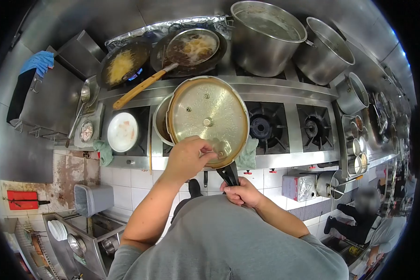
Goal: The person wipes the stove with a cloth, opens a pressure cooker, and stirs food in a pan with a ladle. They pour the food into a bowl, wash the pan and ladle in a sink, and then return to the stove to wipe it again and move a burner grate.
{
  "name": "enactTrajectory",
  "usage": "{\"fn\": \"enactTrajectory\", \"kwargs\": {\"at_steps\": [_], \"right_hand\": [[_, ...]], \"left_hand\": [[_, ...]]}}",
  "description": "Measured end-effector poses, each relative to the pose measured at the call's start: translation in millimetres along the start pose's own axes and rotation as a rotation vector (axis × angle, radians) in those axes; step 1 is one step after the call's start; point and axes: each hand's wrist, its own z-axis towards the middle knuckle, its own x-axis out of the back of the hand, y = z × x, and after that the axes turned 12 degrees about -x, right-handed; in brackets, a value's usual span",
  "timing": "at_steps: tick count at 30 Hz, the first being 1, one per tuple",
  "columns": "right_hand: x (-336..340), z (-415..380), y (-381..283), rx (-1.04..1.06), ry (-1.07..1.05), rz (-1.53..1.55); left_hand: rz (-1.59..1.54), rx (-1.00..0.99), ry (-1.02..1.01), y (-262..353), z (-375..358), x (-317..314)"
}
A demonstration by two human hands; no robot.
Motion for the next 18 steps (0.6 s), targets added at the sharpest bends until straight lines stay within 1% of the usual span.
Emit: {"fn": "enactTrajectory", "kwargs": {"at_steps": [2,5,8,11,14,17,18], "right_hand": [[-4,-4,-1,0.002,0.013,0.000],[-6,-5,-1,0.014,0.032,-0.044],[-5,-5,-1,0.016,0.034,-0.007],[-1,-4,3,0.007,0.007,0.039],[0,-3,3,0.005,0.009,0.062],[-1,-3,2,0.020,0.021,0.098],[-2,-4,1,0.017,0.022,0.106]], "left_hand": [[-0.027,-0.048,0.006,-3,-5,1],[0.059,-0.187,-0.021,2,-3,-13],[0.141,-0.197,-0.011,3,3,-9],[0.082,-0.168,0.085,4,-4,-6],[0.013,-0.155,0.065,18,-16,-12],[0.034,-0.161,0.008,30,-28,-29],[0.064,-0.183,0.024,30,-31,-34]]}}
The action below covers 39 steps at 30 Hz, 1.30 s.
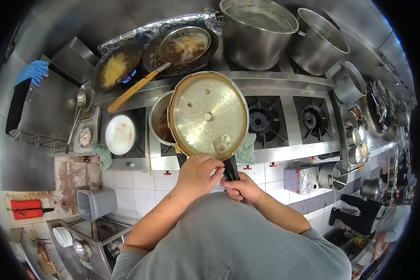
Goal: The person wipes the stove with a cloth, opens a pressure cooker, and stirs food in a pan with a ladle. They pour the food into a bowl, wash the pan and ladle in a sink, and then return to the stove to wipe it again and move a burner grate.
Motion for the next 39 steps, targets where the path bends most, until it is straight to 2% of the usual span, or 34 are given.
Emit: {"fn": "enactTrajectory", "kwargs": {"at_steps": [5,32,35,38,39], "right_hand": [[-3,-2,-4,-0.014,0.017,-0.003],[0,-2,7,0.021,0.064,-0.001],[0,-1,8,0.028,0.046,0.017],[-3,-3,3,0.039,0.076,0.023],[-4,-3,2,0.049,0.092,0.029]], "left_hand": [[0.080,-0.045,0.043,-6,-6,-13],[-0.016,-0.022,0.037,-2,-13,-20],[-0.008,-0.030,0.060,-2,-13,-21],[-0.032,-0.003,0.224,5,-13,-22],[-0.041,-0.014,0.223,6,-15,-20]]}}
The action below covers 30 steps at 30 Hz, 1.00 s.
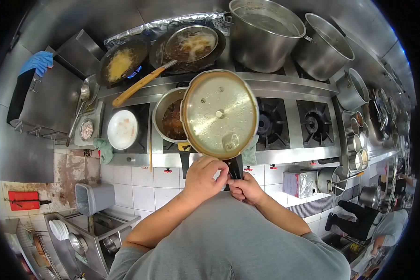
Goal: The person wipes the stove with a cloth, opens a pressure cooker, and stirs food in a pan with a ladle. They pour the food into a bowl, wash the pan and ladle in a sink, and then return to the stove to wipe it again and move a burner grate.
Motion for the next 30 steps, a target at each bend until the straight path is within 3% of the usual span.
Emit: {"fn": "enactTrajectory", "kwargs": {"at_steps": [14,17,30], "right_hand": [[2,-3,1,0.002,0.028,0.019],[2,-2,2,0.006,0.040,0.006],[3,0,1,0.014,0.008,0.017]], "left_hand": [[-0.045,0.038,0.013,-7,-8,-3],[-0.149,0.333,-0.085,2,-10,1],[-0.081,0.284,-0.007,-13,-26,6]]}}
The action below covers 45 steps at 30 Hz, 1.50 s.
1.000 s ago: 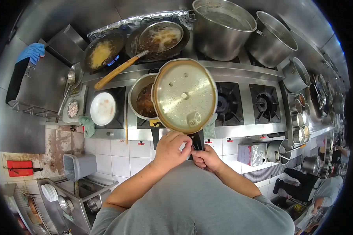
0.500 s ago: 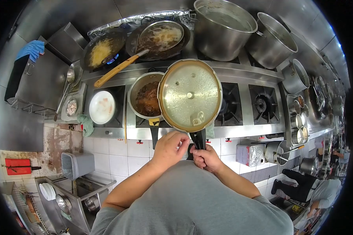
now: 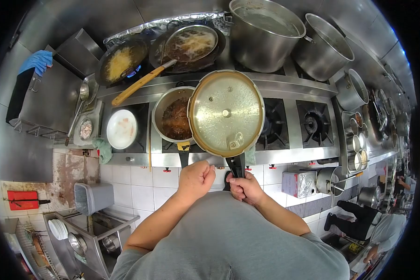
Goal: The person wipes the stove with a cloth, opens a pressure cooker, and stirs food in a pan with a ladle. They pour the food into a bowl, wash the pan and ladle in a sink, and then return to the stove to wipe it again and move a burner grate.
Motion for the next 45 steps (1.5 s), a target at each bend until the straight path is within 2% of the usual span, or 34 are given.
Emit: {"fn": "enactTrajectory", "kwargs": {"at_steps": [5,8,11,17,29,35,38,41,45], "right_hand": [[-4,-1,-2,0.045,0.051,-0.037],[5,11,7,0.154,0.237,-0.155],[24,27,20,0.584,0.609,-0.648],[10,15,0,0.563,0.836,-0.690],[8,28,5,0.515,0.814,-0.833],[4,33,4,0.521,0.785,-0.835],[4,37,4,0.466,0.721,-0.735],[13,55,9,0.516,0.686,-0.707],[8,56,-1,0.463,0.597,-0.660]], "left_hand": [[-0.038,0.045,0.002,0,2,6],[-0.154,0.157,0.036,-38,-18,2],[-0.306,0.379,0.100,-28,-18,15],[-0.306,0.500,0.109,-65,-62,26],[-0.209,0.532,0.176,-93,-89,22],[-0.301,0.563,0.162,-92,-91,24],[-0.277,0.581,0.108,-84,-83,28],[-0.299,0.541,0.170,-84,-78,30],[-0.287,0.503,0.187,-84,-75,36]]}}
